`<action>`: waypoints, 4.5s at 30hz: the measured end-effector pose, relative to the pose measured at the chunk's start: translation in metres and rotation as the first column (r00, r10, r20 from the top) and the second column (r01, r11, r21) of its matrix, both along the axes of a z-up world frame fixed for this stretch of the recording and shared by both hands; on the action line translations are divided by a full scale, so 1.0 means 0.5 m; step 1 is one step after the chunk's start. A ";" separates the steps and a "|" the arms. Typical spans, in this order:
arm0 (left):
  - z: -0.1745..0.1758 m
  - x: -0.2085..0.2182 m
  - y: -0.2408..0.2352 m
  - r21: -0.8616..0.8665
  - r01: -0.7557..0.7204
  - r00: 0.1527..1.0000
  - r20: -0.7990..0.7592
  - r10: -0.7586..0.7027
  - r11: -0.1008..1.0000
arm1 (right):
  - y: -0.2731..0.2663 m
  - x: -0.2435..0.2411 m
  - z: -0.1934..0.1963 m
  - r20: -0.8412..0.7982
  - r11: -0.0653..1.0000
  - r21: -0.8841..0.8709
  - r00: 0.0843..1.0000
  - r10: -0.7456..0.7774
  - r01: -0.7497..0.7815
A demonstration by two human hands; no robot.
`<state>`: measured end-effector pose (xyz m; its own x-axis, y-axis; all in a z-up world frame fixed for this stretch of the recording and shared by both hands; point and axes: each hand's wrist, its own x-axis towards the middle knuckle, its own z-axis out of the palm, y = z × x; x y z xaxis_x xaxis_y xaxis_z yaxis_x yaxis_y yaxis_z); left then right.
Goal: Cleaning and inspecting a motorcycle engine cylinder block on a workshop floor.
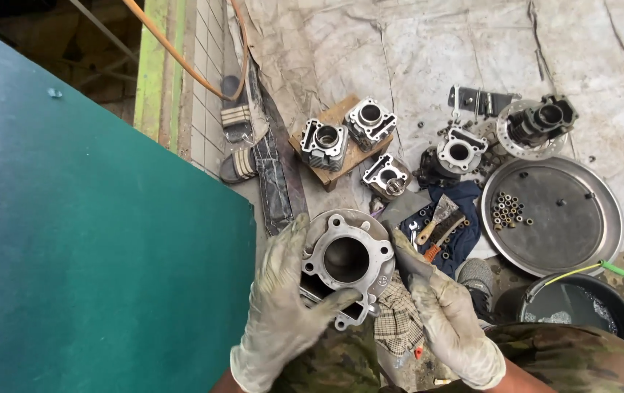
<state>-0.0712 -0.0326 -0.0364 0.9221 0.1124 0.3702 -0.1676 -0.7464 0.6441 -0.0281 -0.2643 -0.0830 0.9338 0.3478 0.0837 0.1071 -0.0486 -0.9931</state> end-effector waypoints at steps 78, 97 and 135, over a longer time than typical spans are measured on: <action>0.028 0.122 0.002 0.825 0.155 0.987 -0.111 -0.115 0.543 | 0.071 0.026 0.086 0.575 0.272 -0.817 0.757 0.310 0.509; 0.035 0.110 -0.002 0.799 0.136 0.990 -0.097 -0.098 0.586 | 0.089 -0.037 0.075 0.512 0.237 -0.859 0.745 0.429 0.454; 0.017 0.098 0.005 0.704 0.200 0.978 -0.104 -0.180 0.681 | 0.121 0.034 0.116 0.560 0.471 -0.791 0.771 0.303 0.390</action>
<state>-0.0223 -0.0303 -0.0279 0.9038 -0.3520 0.2435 -0.3492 -0.9354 -0.0562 -0.0111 -0.2035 -0.0250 0.8135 0.5160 0.2684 0.5637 -0.8131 -0.1452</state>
